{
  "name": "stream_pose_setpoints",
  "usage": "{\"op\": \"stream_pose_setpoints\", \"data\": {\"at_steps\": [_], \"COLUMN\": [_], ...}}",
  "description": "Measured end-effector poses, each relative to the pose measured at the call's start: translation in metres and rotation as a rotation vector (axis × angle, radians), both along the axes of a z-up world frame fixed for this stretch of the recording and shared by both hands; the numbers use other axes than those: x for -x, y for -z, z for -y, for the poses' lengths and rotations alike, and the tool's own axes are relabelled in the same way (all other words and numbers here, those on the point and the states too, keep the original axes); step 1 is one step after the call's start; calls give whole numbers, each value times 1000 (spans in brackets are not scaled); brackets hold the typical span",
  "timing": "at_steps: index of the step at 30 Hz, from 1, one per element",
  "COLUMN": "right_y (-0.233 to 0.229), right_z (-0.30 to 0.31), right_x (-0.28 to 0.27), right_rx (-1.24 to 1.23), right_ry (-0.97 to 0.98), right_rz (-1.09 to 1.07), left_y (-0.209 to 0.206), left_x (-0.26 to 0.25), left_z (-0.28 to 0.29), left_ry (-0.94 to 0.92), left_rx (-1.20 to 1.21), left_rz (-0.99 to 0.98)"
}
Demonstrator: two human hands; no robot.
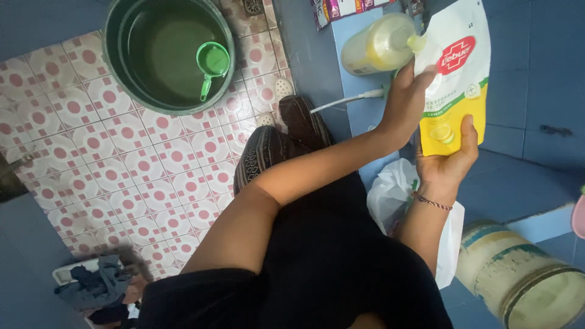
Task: Transfer liquid soap from a refill pouch into a pump bottle.
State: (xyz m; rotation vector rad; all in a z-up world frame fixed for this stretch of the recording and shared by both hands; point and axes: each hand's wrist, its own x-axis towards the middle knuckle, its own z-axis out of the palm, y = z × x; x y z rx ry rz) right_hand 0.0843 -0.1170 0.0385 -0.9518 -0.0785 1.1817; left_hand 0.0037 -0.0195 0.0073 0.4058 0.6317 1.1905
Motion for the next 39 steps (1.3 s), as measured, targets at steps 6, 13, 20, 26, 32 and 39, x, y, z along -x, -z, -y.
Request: {"op": "stream_pose_setpoints", "data": {"at_steps": [6,13,20,26,32,39], "right_y": [3,4,8,-5,-4,-9], "right_z": [-2,0,-3,-7,-8,-12], "right_x": [-1,0,0,18,25,35], "right_rx": [26,6,9,-34,-64,-41], "right_ry": [-12,-41,-51,16,75,72], "right_rz": [-61,-84,-115,-95,-86,-189], "left_y": [1,-40,2,-26,-44,-38], "left_x": [-4,19,-1,21,34,31], "left_z": [2,7,11,5,-3,-10], "left_ry": [-71,54,-47,46,130,143], "left_rx": [-127,-54,-281,-137,-146,-265], "left_rz": [-143,-226,-532,-186,-142,-179]}}
